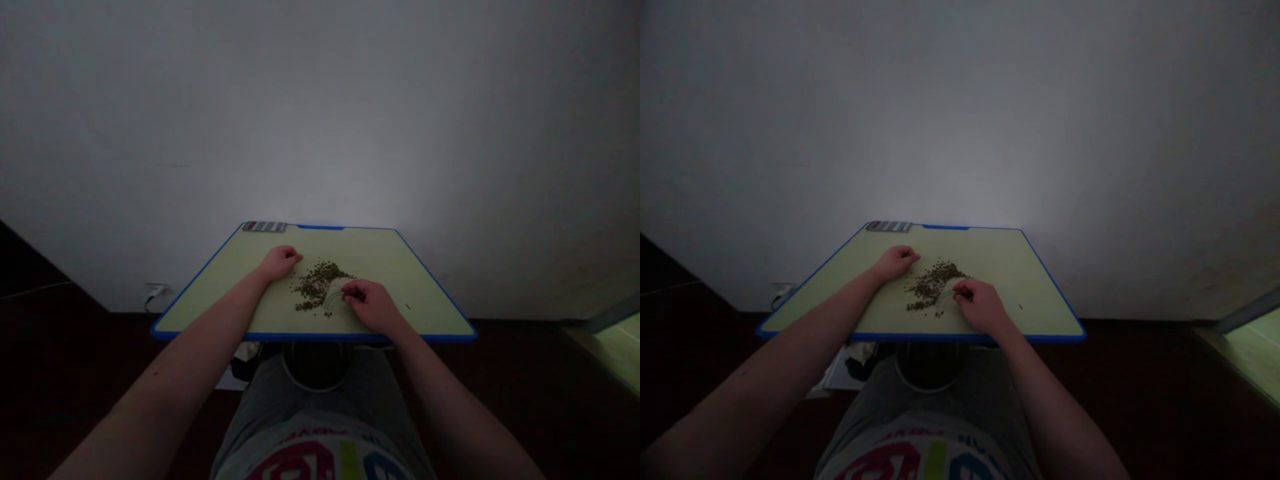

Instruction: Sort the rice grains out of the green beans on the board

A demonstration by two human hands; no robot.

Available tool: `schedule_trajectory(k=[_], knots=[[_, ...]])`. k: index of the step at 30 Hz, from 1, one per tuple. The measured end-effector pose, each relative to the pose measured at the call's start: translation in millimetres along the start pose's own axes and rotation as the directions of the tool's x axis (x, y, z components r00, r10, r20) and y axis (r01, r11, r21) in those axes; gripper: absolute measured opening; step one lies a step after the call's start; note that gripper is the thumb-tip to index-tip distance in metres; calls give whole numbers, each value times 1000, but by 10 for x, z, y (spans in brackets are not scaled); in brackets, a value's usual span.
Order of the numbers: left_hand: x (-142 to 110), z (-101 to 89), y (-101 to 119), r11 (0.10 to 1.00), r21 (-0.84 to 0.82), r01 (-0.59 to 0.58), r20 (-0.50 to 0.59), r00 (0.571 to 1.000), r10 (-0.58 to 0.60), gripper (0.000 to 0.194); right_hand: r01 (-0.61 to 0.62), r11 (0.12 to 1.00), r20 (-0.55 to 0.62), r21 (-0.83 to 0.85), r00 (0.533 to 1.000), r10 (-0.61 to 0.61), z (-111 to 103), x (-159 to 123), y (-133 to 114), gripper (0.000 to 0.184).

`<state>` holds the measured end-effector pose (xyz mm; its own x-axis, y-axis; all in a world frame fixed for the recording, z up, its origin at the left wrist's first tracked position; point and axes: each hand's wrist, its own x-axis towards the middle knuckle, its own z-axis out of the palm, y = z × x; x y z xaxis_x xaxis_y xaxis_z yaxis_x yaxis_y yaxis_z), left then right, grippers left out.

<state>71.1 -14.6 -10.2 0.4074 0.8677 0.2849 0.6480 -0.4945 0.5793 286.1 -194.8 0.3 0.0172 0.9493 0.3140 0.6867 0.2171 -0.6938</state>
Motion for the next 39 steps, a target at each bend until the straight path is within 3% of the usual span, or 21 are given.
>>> schedule_trajectory(k=[11,27,33,39], knots=[[-4,-7,13,999,-38,9,2,1000,-9,34,-52,998,39,-28,998,53,-154,-163,59,18],[-1,-12,45,999,-33,33,8,999,-33,35,-1,1000,77,26,997,-1,-33,-136,-103,18],[2,-12,54,1000,-15,9,-6,1000,-9,34,92,994,134,59,986,-99,50,-103,-175,17],[19,-1,37,1000,-19,12,1,1000,-12,34,37,992,167,119,984,-57,28,-142,-154,18]])
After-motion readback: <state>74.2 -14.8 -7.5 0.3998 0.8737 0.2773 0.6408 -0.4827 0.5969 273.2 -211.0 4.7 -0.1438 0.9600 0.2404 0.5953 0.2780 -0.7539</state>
